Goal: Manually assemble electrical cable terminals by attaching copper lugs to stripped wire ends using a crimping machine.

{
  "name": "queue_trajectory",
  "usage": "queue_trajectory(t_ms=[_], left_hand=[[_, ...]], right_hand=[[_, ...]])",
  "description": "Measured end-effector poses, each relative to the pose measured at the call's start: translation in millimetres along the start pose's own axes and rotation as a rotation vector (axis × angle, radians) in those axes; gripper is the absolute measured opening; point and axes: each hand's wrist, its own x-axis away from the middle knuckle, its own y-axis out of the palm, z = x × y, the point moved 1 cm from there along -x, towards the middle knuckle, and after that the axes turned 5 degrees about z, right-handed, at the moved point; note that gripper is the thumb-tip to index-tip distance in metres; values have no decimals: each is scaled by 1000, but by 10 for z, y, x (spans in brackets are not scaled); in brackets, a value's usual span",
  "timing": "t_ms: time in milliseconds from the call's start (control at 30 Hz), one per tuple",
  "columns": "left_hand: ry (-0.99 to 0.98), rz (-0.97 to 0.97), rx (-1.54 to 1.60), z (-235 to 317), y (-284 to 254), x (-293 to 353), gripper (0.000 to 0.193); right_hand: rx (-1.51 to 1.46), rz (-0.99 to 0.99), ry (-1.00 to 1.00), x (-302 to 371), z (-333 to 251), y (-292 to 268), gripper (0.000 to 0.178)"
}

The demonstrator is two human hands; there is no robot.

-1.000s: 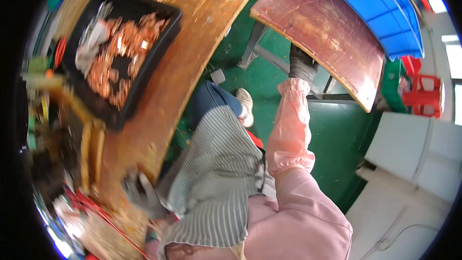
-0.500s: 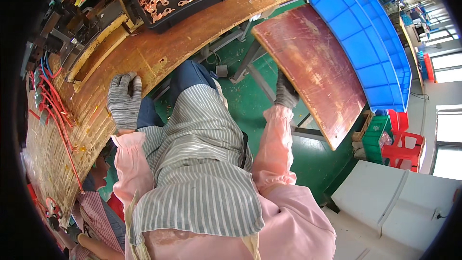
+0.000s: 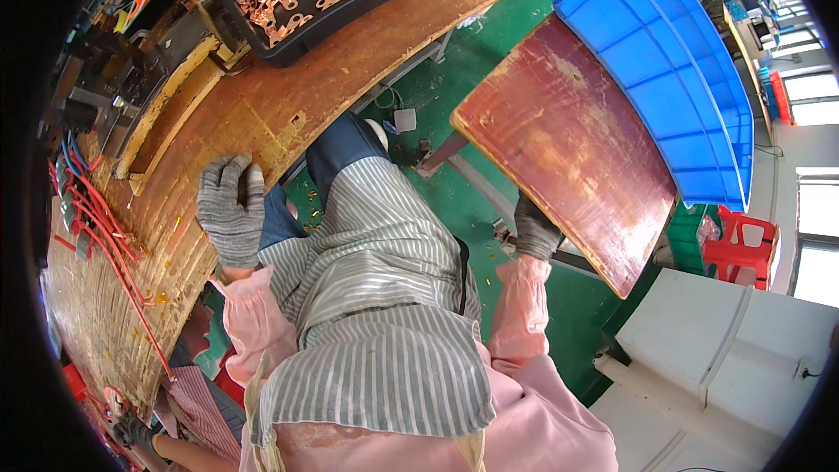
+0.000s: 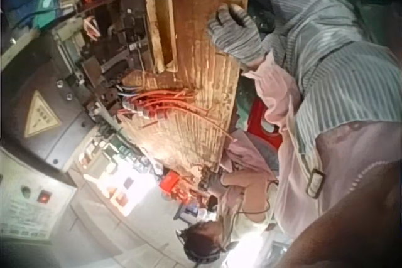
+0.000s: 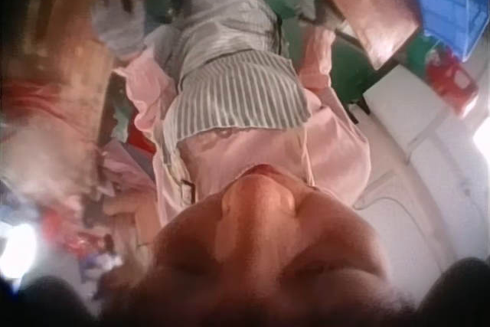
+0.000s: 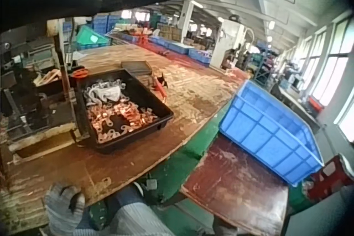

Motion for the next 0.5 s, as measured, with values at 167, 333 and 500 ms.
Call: queue_trajectory(t_ms=[167,333,500], left_hand=[[-21,10,-8,-49,73,-4,16],[-58,-64,-37,-80,48,20,18],[-76,-47,-51,-102,129,-27,18]], right_hand=[[29,-136,55,-9,266,13,42],[270,-86,-45,143,920,208,45],[362,83,-142,19,956,168,43]])
